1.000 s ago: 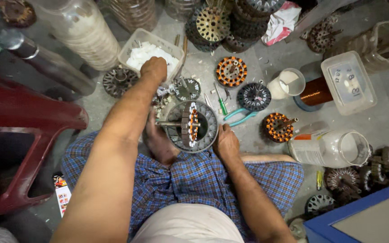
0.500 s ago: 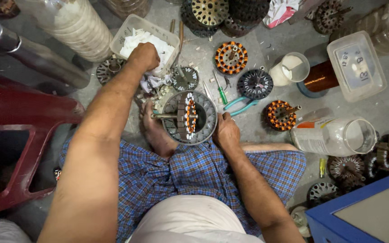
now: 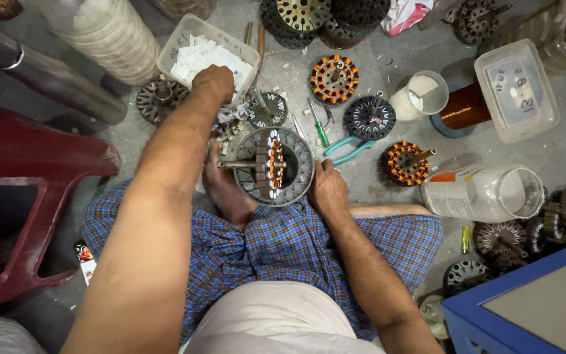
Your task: The person sits on the floor and repeatedly picks small white rectangular pieces from a plastic container, cuts them with scissors, and inserts them into slots on a circular stator component. The person continues this cycle of cutting and inserting pieces into the stator throughout the clip.
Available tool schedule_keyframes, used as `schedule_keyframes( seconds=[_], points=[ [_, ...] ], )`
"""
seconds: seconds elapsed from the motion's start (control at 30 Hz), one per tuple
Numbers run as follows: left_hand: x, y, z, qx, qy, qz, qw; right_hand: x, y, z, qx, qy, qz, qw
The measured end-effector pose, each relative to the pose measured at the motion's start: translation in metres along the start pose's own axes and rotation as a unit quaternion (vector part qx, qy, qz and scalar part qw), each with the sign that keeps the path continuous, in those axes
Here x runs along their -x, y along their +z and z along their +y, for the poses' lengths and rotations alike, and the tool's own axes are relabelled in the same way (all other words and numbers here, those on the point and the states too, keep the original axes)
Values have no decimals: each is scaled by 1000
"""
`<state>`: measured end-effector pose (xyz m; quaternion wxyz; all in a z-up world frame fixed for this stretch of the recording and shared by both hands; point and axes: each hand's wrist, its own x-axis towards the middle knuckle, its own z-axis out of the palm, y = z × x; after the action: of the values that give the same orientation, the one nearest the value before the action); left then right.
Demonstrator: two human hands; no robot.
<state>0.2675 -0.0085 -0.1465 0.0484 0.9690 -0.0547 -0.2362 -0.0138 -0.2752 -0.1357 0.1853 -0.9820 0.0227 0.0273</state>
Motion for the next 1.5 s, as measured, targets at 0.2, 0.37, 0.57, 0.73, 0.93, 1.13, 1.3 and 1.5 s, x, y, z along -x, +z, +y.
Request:
schedule_keyframes(
  seconds=[0.2, 0.37, 0.57, 0.73, 0.93, 1.13, 1.3, 1.5],
  points=[
    [-17, 11, -10, 10, 87, 36, 996, -3, -1, 0, 5, -10, 5, 1000],
    [-2, -4, -17, 128, 76, 83, 985, -1, -1, 1, 10, -11, 7, 1000],
    [23, -27, -20, 193, 90, 218, 952, 2, 5, 5, 17, -20, 23, 999],
    [54, -47, -22, 418, 91, 218, 877, 2, 15, 21, -17, -37, 33, 999],
    [138, -71, -24, 613, 152, 194, 751, -5, 36, 50, -346, 74, -42, 934],
    [252, -72, 1, 677, 145, 188, 697, 4, 9, 51, -616, 142, -70, 772],
    [309, -66, 29, 769, 159, 129, 605, 30, -46, 25, -729, 138, -46, 669],
    [338, -51, 57, 766, 165, 79, 616, 75, -86, 0, -732, 47, -62, 676]
  ],
)
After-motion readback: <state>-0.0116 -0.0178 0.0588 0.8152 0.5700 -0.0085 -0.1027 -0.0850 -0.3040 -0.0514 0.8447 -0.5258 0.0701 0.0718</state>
